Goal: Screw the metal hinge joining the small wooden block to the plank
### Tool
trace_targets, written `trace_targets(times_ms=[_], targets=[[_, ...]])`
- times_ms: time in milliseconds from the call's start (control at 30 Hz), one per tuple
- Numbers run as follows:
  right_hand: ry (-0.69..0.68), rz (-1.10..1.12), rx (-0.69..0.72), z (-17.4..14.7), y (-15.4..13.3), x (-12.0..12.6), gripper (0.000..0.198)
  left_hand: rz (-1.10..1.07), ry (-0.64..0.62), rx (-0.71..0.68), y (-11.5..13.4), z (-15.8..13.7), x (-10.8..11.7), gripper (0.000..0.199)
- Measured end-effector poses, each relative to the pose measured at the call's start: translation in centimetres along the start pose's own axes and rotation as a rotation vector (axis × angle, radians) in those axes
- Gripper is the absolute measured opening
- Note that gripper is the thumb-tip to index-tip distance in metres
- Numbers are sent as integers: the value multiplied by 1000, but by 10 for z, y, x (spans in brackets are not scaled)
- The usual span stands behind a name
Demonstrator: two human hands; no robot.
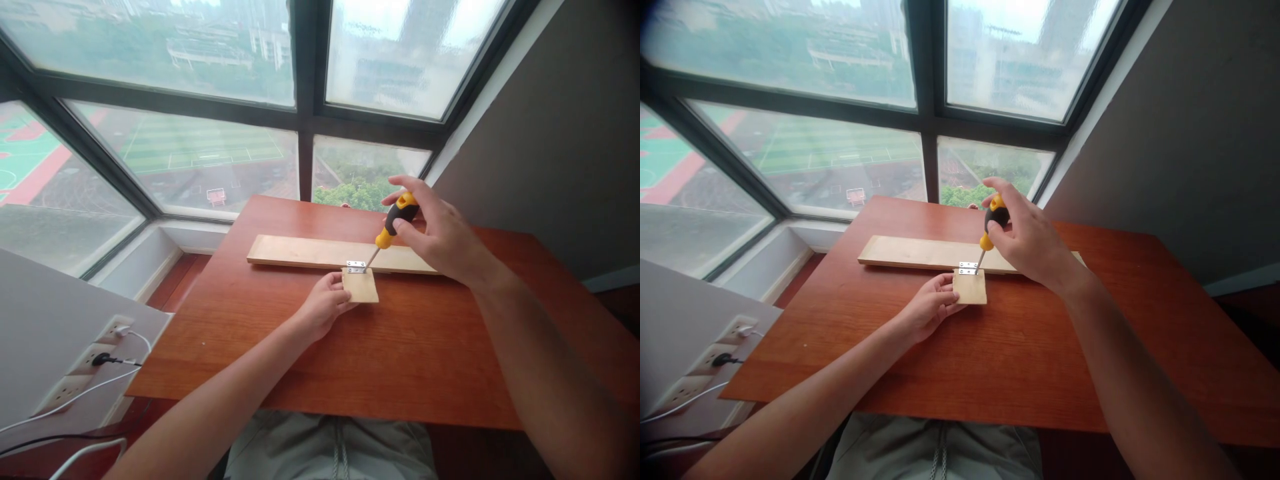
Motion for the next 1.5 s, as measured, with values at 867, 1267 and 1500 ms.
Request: trace_targets(times_ms=[867,1267,1500], targets=[[71,-81,-6,10,-1,1,44,-26,-24,-2,3,0,-1,35],[143,-372,-54,10,3,3,35,14,-31,-13,1,-1,-1,39],[23,37,-19,8,1,2,38,21,-31,-24,1,1,0,42]])
Point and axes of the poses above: each hand's wrist, its own z-axis towards the middle knuckle, its own x-axis out of the back of the hand, y = z × x, the point moved 7 cm from there along z, towards the middle knuckle, and after that the axes turned 1 degree about -z, right-handed, at the moved point
